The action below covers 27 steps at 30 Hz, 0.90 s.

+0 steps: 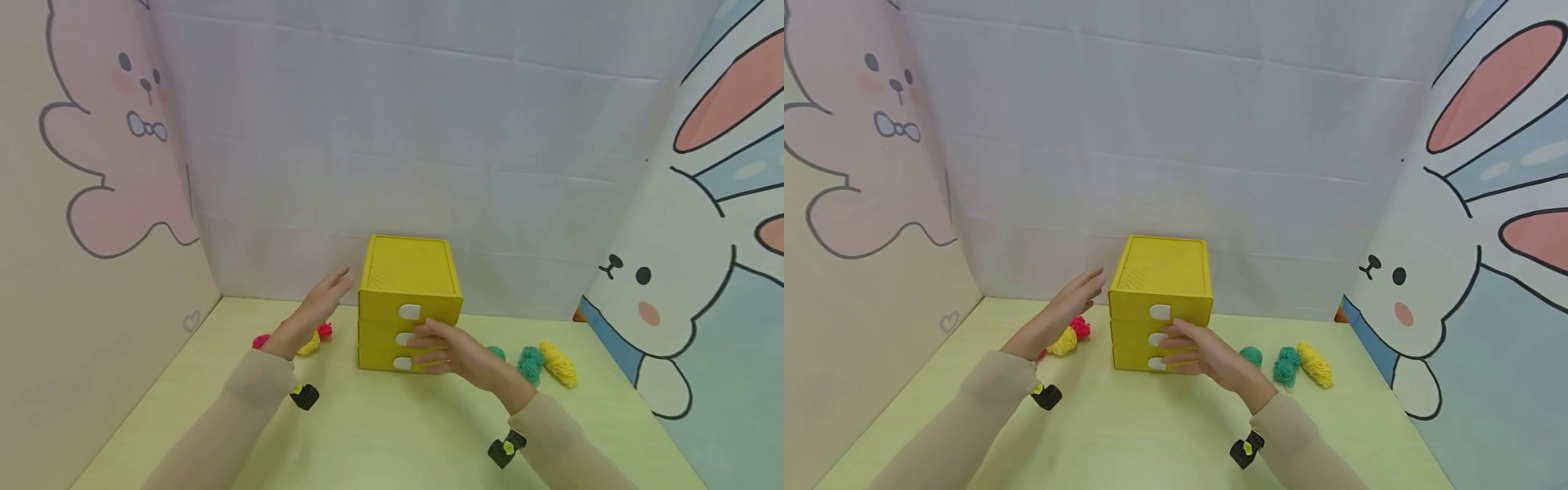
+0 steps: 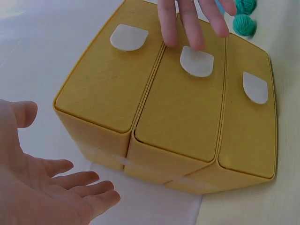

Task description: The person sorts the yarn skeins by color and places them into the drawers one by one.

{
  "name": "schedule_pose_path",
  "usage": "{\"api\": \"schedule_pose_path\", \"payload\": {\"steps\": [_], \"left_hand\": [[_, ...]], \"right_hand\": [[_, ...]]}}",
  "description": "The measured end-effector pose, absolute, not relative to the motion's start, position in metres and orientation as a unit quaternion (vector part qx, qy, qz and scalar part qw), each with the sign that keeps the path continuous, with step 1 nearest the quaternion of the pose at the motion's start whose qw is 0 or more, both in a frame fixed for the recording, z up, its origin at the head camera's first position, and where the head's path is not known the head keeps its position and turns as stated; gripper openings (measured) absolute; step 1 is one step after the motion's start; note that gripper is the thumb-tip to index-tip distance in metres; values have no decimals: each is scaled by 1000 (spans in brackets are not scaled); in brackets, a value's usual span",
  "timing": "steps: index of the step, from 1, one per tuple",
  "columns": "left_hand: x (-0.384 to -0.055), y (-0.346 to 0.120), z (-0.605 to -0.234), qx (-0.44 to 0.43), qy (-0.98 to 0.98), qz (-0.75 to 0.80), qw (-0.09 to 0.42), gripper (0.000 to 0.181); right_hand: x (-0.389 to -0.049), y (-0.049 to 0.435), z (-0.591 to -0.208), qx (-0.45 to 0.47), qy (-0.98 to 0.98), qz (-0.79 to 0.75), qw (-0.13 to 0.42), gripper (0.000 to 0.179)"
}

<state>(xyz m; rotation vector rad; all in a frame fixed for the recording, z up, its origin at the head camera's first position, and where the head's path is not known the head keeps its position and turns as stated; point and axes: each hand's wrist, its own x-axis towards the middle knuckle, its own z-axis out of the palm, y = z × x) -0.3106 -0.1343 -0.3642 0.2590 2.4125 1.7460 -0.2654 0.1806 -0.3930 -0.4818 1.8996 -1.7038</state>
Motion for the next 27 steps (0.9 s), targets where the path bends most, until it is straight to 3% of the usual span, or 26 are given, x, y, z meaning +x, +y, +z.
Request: {"api": "schedule_pose_path", "payload": {"steps": [27], "left_hand": [[-352, -91, -353, 61, 753, 648, 98, 74]], "right_hand": [[-286, 144, -389, -86, 600, -731, 314, 80]]}}
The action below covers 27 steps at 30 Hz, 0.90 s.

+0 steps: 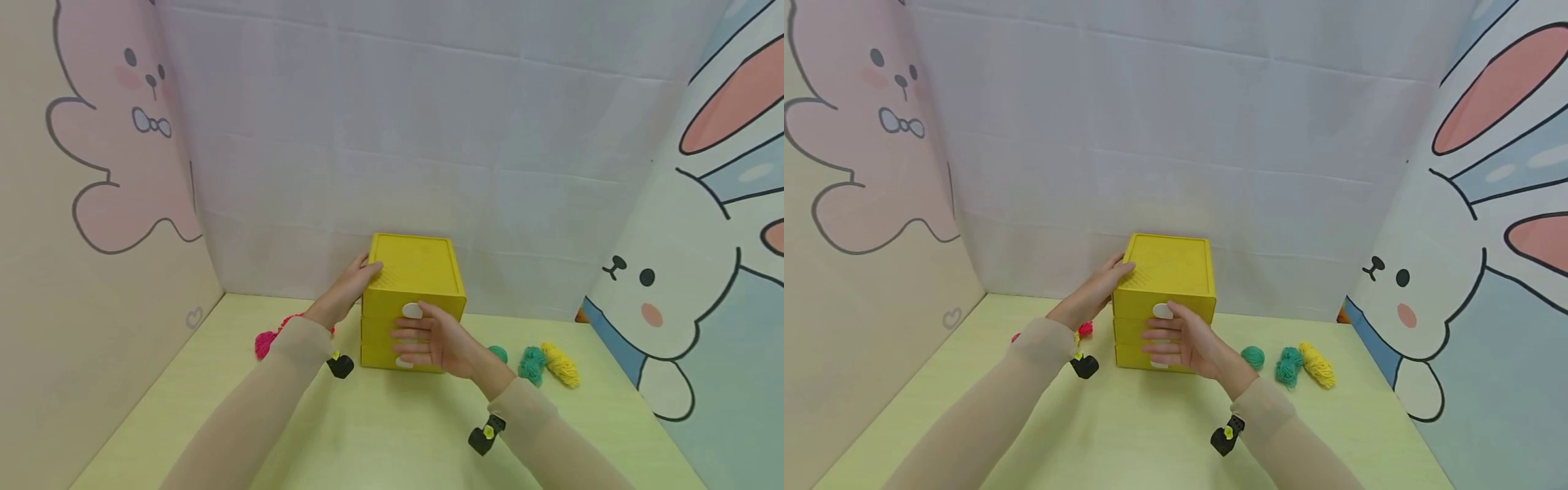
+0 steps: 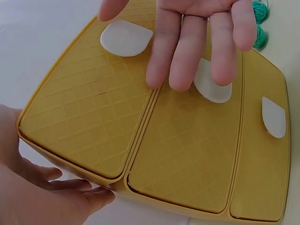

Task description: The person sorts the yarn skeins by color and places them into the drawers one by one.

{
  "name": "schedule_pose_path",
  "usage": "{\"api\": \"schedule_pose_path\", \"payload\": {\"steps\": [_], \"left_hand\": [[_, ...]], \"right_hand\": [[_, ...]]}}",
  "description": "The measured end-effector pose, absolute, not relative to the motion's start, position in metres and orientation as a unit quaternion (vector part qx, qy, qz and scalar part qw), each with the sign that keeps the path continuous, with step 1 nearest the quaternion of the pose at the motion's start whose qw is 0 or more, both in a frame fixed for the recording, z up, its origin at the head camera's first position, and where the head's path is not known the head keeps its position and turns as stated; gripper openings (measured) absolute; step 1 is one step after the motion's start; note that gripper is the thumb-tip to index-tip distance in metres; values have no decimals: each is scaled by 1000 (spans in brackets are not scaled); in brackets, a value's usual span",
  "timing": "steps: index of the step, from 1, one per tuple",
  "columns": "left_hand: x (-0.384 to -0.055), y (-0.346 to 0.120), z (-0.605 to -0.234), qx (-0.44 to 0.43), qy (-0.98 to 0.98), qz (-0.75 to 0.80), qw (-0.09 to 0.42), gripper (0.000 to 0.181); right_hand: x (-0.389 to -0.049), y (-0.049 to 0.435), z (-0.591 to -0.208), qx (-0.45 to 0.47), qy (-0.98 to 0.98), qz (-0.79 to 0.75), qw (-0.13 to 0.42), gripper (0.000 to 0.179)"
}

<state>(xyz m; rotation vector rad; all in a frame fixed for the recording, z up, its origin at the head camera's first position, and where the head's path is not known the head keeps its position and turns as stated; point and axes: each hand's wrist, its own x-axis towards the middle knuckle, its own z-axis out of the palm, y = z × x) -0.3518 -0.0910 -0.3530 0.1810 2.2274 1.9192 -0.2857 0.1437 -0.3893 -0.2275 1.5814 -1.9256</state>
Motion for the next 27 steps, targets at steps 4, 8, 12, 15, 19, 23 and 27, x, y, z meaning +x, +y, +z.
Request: {"api": "schedule_pose_path", "payload": {"steps": [4, 8, 12, 15, 19, 23, 27], "left_hand": [[-358, -91, -354, 61, 748, 653, 104, 73], [-360, -91, -355, 66, 748, 651, 108, 71], [-359, -92, -357, 76, 745, 652, 115, 71], [-358, -93, -358, 82, 740, 657, 117, 72], [-358, -94, -359, 88, 733, 665, 115, 72], [-359, -94, -362, 97, 728, 669, 112, 71], [-359, -95, -362, 112, 728, 669, 106, 71]], "right_hand": [[-287, 142, -391, -86, 592, -736, 317, 81], [-288, 141, -392, -80, 584, -745, 313, 79], [-288, 141, -394, -74, 579, -754, 301, 77], [-289, 142, -396, -75, 577, -758, 296, 78], [-289, 142, -397, -83, 575, -757, 299, 79], [-288, 142, -397, -87, 577, -757, 295, 80], [-289, 141, -399, -81, 582, -759, 282, 79]]}}
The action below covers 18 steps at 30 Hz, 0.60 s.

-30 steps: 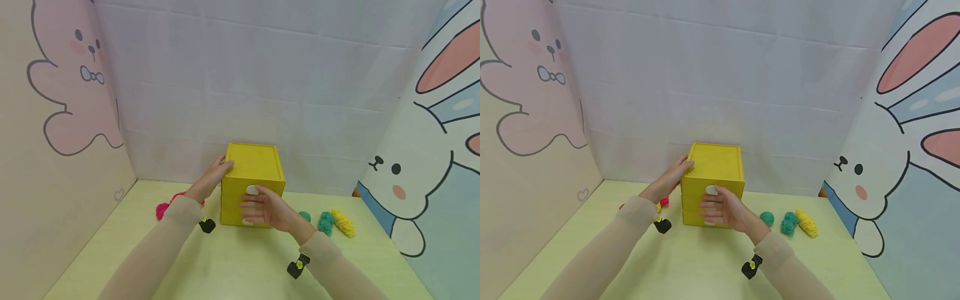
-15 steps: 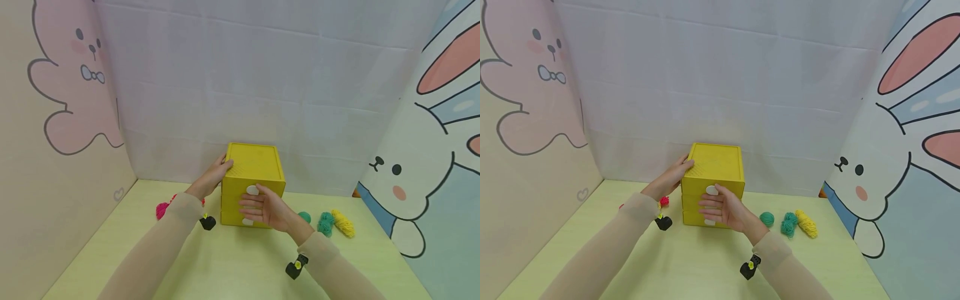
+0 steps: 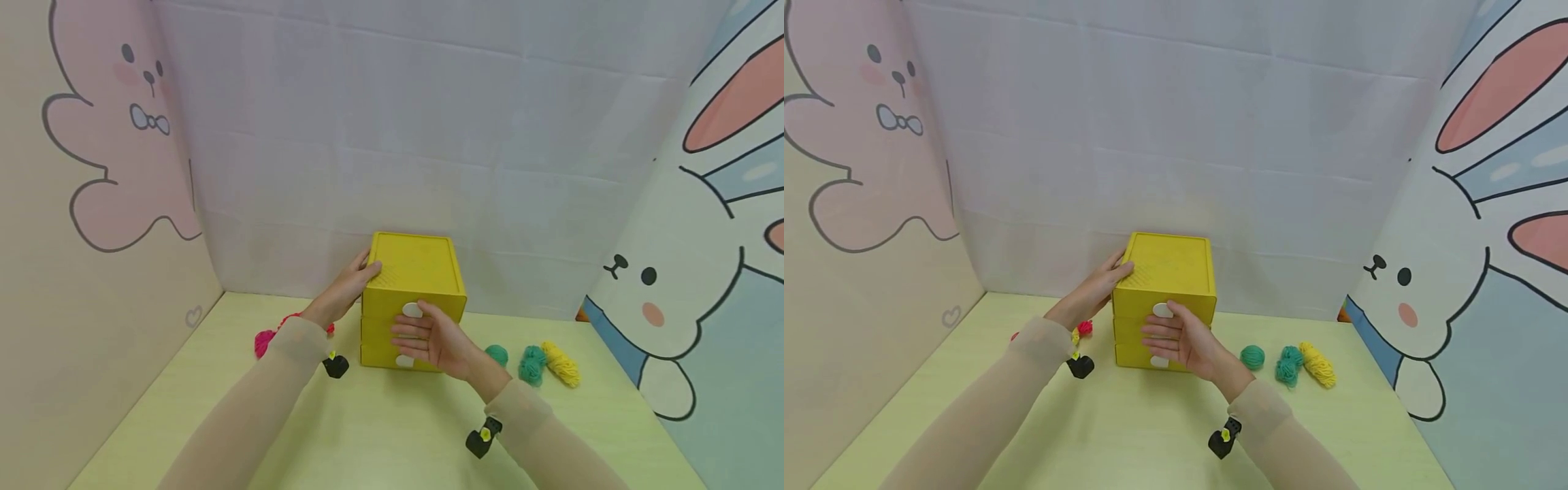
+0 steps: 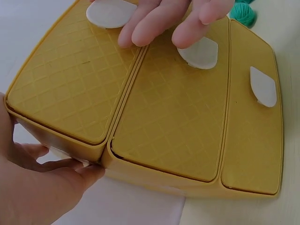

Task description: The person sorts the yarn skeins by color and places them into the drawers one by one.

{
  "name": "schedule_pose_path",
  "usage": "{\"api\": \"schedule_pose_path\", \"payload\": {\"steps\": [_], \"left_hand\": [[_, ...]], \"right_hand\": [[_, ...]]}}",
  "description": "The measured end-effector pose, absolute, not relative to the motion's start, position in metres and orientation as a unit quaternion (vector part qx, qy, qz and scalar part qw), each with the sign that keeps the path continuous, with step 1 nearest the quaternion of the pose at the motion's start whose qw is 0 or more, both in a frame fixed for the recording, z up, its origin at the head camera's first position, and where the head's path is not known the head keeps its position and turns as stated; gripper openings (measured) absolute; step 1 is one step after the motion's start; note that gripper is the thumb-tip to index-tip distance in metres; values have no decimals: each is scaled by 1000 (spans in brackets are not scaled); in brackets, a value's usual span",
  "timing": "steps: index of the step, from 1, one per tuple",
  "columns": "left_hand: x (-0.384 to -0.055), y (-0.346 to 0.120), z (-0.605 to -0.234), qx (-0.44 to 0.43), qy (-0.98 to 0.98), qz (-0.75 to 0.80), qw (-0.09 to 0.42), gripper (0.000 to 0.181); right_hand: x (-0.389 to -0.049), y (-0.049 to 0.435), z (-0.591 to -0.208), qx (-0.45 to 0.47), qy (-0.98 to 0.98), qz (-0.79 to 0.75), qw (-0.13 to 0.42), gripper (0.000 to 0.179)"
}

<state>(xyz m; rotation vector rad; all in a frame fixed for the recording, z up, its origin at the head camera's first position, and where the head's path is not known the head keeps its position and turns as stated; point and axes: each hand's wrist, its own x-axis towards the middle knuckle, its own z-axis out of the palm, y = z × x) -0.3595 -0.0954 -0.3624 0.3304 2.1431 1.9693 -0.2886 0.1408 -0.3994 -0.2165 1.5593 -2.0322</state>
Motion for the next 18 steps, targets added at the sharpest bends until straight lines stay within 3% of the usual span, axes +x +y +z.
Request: {"api": "schedule_pose_path", "payload": {"steps": [18], "left_hand": [[-359, -97, -363, 124, 731, 665, 95, 70]], "right_hand": [[-277, 141, -403, -86, 607, -747, 256, 79]]}}
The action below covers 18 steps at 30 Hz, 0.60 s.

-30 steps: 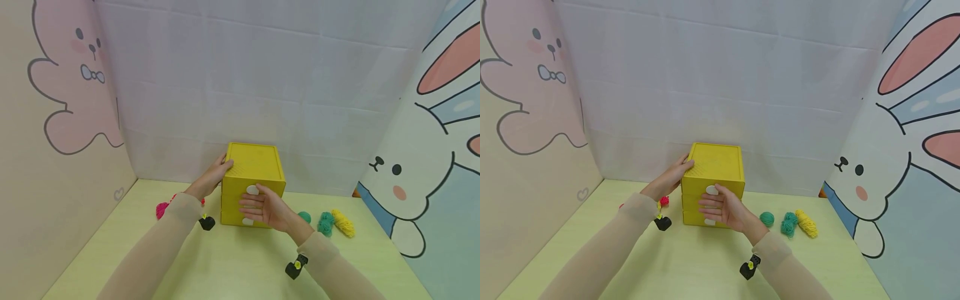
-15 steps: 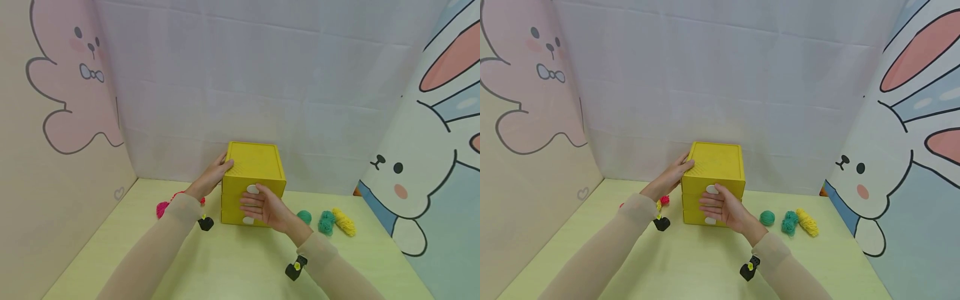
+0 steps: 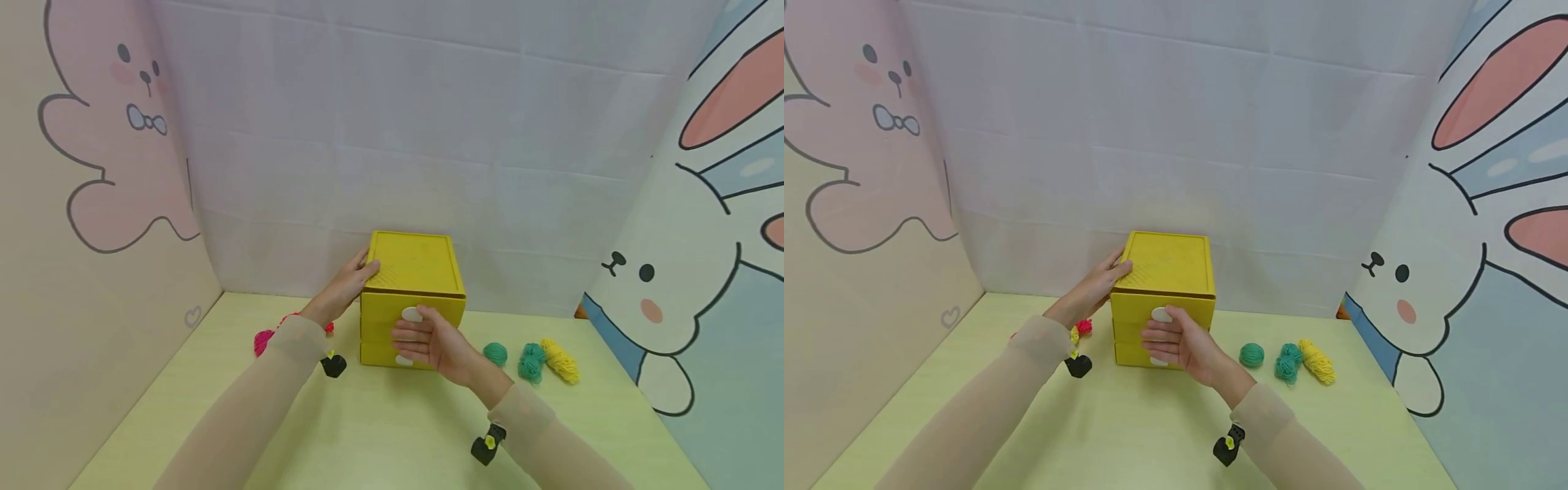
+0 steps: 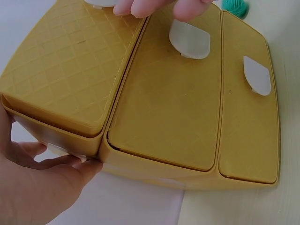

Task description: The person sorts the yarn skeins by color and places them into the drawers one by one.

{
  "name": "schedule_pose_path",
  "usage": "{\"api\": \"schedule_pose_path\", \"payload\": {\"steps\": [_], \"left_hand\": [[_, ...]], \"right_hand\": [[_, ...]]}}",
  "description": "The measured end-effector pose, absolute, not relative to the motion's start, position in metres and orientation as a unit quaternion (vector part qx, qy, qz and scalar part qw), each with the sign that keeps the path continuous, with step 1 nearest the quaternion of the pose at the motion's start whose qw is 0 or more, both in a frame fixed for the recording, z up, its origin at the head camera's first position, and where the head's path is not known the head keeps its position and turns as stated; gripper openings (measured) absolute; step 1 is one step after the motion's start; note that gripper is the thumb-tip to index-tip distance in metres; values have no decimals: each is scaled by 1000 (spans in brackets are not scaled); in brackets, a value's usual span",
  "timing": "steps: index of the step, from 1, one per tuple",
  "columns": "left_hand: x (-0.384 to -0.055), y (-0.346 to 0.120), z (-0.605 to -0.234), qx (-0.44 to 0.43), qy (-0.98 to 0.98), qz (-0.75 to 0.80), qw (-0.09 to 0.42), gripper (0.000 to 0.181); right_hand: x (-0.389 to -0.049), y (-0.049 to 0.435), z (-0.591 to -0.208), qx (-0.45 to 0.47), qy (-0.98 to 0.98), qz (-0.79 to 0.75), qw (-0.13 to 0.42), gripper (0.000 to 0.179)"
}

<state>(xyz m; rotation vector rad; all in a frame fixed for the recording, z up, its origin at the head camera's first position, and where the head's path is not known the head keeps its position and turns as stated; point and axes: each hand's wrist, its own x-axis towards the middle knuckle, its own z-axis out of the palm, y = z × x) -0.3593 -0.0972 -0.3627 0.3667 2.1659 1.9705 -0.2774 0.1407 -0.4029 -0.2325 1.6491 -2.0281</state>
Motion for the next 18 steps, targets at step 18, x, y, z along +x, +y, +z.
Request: {"api": "schedule_pose_path", "payload": {"steps": [18], "left_hand": [[-354, -97, -359, 127, 733, 662, 94, 70]], "right_hand": [[-253, 144, -406, -112, 620, -735, 252, 79]]}}
